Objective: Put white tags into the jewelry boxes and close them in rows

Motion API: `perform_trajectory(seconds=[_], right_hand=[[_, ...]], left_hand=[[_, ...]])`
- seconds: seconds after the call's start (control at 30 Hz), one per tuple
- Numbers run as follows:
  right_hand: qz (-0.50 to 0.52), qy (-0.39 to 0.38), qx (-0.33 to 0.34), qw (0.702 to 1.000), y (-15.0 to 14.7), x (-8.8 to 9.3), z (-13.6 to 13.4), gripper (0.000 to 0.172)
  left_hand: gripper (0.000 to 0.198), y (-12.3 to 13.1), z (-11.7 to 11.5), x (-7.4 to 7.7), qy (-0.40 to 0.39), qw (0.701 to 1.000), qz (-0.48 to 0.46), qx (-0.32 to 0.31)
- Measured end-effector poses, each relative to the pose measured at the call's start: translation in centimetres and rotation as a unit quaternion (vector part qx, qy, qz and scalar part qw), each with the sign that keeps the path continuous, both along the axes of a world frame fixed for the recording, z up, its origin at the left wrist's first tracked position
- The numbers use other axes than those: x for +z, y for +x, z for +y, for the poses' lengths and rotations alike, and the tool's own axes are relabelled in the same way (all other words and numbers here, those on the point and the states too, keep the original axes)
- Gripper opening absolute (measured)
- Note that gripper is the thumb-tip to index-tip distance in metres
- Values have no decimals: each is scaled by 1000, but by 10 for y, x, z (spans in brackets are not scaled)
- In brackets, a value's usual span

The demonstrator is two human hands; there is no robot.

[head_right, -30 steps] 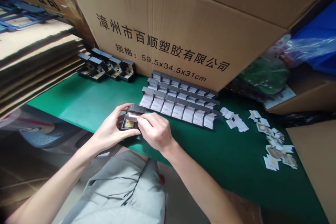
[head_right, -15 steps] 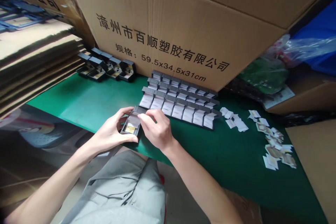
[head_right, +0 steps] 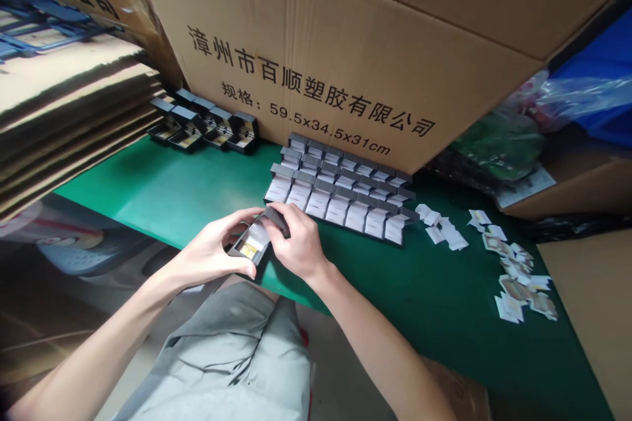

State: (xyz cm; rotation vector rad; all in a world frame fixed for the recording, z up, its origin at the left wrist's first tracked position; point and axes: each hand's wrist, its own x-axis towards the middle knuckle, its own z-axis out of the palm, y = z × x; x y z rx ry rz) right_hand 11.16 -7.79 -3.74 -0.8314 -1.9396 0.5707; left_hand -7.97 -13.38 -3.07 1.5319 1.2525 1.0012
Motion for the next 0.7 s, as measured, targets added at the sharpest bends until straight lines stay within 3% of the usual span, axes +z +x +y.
perform_trajectory(seconds=[0.23, 0.53, 0.63, 0.7], right_hand=[[-1, 10, -6, 1000, 1, 3, 1, 18], [3, 78, -29, 997, 7, 2, 4, 38], [0, 130, -62, 990, 15, 7, 12, 31], [-1, 162, -118, 980, 30, 14, 22, 25]], left_hand=[[98, -2, 2, -2, 6, 1000, -7, -9], [105, -12, 8, 1, -67, 990, -119, 26], [108, -17, 9, -3, -61, 991, -105, 60], [106, -19, 10, -4, -66, 991, -94, 68]])
